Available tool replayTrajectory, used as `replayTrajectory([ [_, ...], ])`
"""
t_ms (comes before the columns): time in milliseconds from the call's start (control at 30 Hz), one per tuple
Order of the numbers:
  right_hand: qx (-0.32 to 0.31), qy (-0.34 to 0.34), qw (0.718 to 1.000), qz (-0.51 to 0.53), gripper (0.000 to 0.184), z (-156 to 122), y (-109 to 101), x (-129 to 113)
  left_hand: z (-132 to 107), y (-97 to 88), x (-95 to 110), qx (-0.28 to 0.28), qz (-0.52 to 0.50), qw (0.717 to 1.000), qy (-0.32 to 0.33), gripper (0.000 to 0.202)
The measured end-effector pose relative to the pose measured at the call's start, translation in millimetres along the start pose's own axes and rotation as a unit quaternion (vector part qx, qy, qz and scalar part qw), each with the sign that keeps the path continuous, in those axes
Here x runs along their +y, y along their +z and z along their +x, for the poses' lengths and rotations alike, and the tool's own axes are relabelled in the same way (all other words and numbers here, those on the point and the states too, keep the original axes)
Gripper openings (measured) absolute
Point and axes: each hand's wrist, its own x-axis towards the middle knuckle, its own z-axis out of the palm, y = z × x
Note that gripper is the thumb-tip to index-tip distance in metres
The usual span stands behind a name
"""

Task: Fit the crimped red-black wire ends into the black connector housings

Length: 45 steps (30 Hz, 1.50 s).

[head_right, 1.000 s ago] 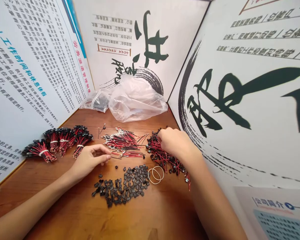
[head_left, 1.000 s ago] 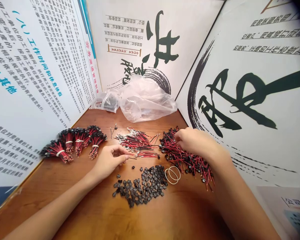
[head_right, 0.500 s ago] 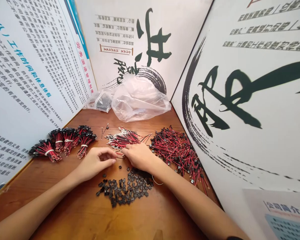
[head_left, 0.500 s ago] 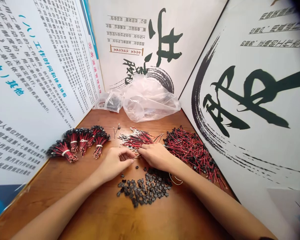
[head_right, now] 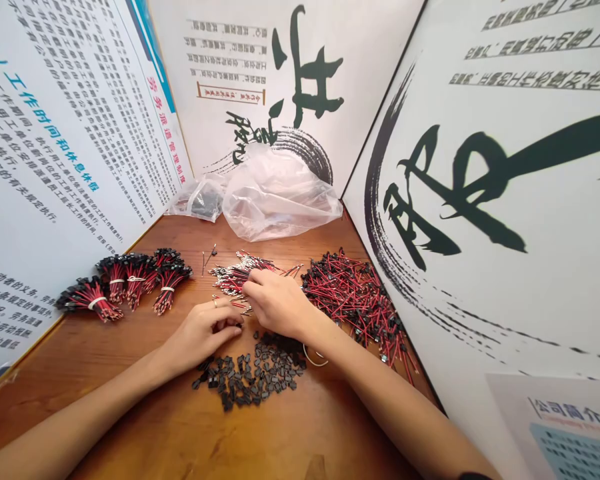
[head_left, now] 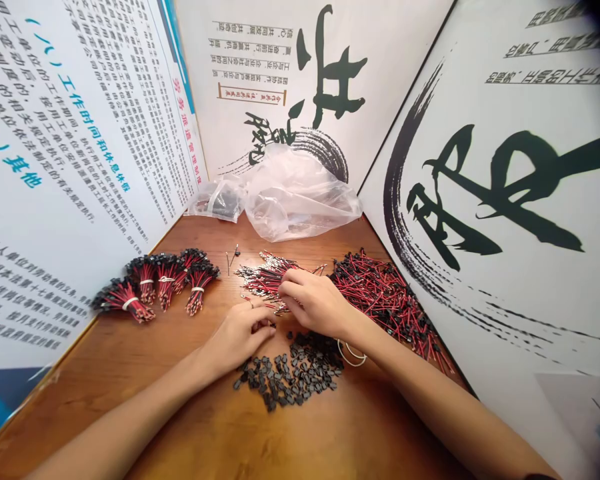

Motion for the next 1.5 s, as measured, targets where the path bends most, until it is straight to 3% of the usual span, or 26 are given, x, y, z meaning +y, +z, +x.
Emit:
replayTrajectory([
  [200,0.038,0.000,0.991,0.131,0.014,-0.4,-11.8,-5.2,2.6,-8.1,6.7,0.059,-0.147,0.982,-0.104,0.010],
  [400,0.052,-0.028,0.973,0.221,0.011,0.2,-12.5,-10.6,4.1,-12.1,9.9,0.082,-0.210,0.965,-0.131,0.013],
  [667,0.044,-0.051,0.972,0.225,0.011,-1.5,-5.8,-10.9,3.8,-13.0,12.1,0.095,-0.234,0.963,-0.094,0.007],
  [1133,0.037,-0.040,0.984,0.168,0.011,-3.7,1.1,-16.8,0.4,-11.0,12.1,0.097,-0.211,0.968,-0.093,0.002],
  [1500,0.056,-0.030,0.972,0.224,0.011,-5.4,-2.7,-24.0,0.7,-13.1,12.7,0.118,-0.239,0.959,-0.096,0.016],
])
